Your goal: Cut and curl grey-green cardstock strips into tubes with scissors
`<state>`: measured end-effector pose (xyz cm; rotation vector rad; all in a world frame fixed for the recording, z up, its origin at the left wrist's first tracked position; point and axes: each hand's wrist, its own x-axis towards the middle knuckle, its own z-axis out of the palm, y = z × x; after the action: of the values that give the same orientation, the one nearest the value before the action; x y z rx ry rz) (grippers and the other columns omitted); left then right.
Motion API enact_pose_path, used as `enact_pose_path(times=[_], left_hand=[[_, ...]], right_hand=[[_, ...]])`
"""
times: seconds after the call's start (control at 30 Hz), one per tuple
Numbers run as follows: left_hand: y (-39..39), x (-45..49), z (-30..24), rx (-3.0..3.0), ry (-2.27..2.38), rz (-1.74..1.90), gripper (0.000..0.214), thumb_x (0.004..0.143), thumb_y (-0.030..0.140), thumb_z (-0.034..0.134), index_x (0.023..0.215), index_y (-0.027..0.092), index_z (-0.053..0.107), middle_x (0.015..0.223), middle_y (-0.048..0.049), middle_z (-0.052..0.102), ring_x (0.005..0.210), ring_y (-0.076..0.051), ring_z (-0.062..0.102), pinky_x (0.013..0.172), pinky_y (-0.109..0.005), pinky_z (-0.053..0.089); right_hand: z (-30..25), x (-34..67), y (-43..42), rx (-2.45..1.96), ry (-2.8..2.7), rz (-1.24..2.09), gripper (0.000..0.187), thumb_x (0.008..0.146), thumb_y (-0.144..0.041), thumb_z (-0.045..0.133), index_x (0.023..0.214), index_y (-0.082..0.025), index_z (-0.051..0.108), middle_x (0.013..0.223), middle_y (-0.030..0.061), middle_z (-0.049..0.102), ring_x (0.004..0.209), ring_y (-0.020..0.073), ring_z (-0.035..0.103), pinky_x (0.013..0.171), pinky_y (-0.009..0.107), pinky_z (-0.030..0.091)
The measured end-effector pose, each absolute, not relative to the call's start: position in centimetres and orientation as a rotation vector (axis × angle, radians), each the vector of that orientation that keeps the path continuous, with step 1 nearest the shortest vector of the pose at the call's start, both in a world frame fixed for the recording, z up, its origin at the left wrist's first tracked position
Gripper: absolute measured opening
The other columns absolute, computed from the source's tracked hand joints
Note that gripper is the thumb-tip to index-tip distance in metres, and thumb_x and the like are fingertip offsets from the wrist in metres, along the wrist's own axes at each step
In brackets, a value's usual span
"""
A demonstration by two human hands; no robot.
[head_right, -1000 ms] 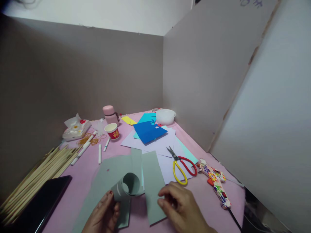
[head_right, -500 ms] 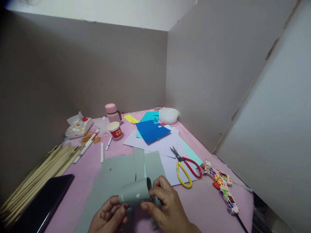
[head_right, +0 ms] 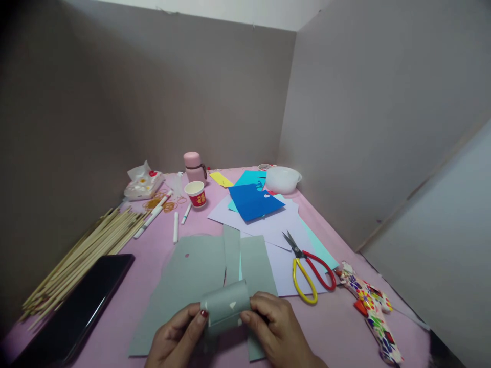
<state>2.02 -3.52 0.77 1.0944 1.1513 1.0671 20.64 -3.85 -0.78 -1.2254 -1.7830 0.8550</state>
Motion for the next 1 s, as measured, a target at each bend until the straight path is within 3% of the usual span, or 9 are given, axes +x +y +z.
enact_pose_path(times=[0.2,0.37,0.47,0.6,0.77,1.0], left_hand=[[-3.9,2.0,0.9,1.352,1.163,1.073,0.021,0.074,0.038,0.064,0.089,0.025,0.071,0.074,0.0006,0.064,0.07,-0.016,0.055,0.068,-0.024,0.04],[-4.2,1.9,0.4,1.541,1.246,1.1,0.013,0.077,0.032,0.063,0.072,0.023,0.069,0.068,0.0001,0.062,0.068,-0.015,0.057,0.067,-0.024,0.041],[-4.2,1.8,0.1,1.603,1.223,1.141,0.015,0.081,0.031,0.058,0.074,0.023,0.068,0.066,0.0007,0.06,0.066,-0.015,0.056,0.063,-0.023,0.042],[-4.3,1.8,-0.2,1.74,1.168,1.217,0.014,0.085,0.026,0.054,0.082,0.024,0.067,0.067,0.001,0.062,0.069,-0.015,0.055,0.061,-0.022,0.041],[-4.5,1.7,-0.2,1.73,1.155,1.268,0.015,0.085,0.024,0.054,0.086,0.026,0.068,0.068,0.0022,0.061,0.067,-0.014,0.056,0.061,-0.022,0.042],[-4.4,1.8,-0.2,1.578,1.195,1.272,0.015,0.081,0.028,0.059,0.092,0.029,0.069,0.072,0.0027,0.063,0.07,-0.014,0.059,0.067,-0.023,0.044]], right_hand=[[-0.9,20.6,-4.0,-1.256,-1.562,1.012,0.031,0.084,-0.04,0.051,0.065,-0.017,0.061,0.062,0.0001,0.052,0.06,0.015,0.048,0.056,0.025,0.036],[-0.8,20.2,-4.2,-1.168,-1.283,1.255,0.03,0.076,-0.045,0.062,0.066,-0.017,0.065,0.066,0.0023,0.06,0.065,0.0165,0.051,0.061,0.026,0.039],[-1.4,20.2,-4.3,-1.132,-1.15,1.359,0.034,0.07,-0.051,0.067,0.065,-0.017,0.065,0.058,-0.0006,0.055,0.058,0.0132,0.048,0.055,0.022,0.036],[-2.6,20.5,-4.7,-1.174,-0.992,1.398,0.041,0.074,-0.054,0.062,0.061,-0.016,0.061,0.051,-0.0049,0.042,0.048,0.0083,0.036,0.045,0.019,0.028],[-2.3,20.2,-5.3,-1.122,-0.949,1.37,0.039,0.073,-0.052,0.064,0.059,-0.016,0.061,0.053,-0.0039,0.042,0.05,0.0096,0.039,0.047,0.02,0.032],[-2.6,20.7,-5.3,-1.239,-1.292,1.201,0.041,0.08,-0.05,0.057,0.058,-0.016,0.06,0.052,-0.0012,0.049,0.051,0.0118,0.043,0.049,0.022,0.032]])
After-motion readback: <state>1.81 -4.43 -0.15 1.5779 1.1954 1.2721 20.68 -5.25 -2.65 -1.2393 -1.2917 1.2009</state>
